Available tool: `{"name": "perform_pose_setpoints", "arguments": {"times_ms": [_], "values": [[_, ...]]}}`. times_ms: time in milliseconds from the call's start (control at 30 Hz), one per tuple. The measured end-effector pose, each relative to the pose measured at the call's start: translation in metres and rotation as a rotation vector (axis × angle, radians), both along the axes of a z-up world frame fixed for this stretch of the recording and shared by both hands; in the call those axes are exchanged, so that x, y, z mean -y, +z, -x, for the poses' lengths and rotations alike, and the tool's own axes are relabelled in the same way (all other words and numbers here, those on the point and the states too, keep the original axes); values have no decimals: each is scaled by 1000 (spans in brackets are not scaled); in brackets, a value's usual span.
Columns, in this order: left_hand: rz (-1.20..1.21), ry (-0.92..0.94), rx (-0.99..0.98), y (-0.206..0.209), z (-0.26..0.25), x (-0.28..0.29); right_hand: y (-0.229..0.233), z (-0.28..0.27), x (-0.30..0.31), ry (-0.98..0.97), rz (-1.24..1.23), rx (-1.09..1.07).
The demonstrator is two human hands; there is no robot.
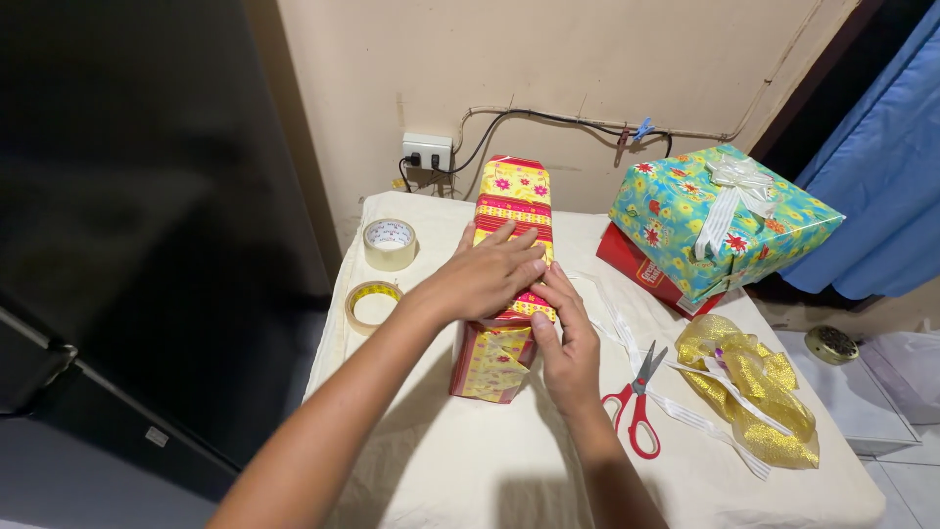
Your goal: The person wraps a rectangular box with floral-patterned paper, secures it with tape, then cuts a white ribbon and ties it around the box. The wrapped box is placed on the table next to another already wrapped gift.
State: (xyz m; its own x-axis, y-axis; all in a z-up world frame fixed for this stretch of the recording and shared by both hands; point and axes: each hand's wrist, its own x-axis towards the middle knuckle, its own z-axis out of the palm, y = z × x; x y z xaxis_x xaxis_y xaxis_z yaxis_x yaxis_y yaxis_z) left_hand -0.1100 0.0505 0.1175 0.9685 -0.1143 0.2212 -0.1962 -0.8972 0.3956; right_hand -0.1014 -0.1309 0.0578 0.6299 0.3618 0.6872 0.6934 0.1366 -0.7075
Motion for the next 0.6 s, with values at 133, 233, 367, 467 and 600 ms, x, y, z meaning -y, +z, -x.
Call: {"name": "perform_pose_setpoints", "arguments": {"times_ms": [133,233,367,467,600], "values": [[-217,15,-104,21,-36,-10,0,-2,1,-56,71,84],[-238,108,-127,26,-65,-20,2,-3,2,-62,96,122],[-319,168,-95,8,-78,-11,5,-5,2,-58,100,93],[-313,152,-82,-3,-83,-6,6,-7,5,-51,103,97],[-281,166,-93,7,-101,-12,5,-7,4,-34,98,108]]}}
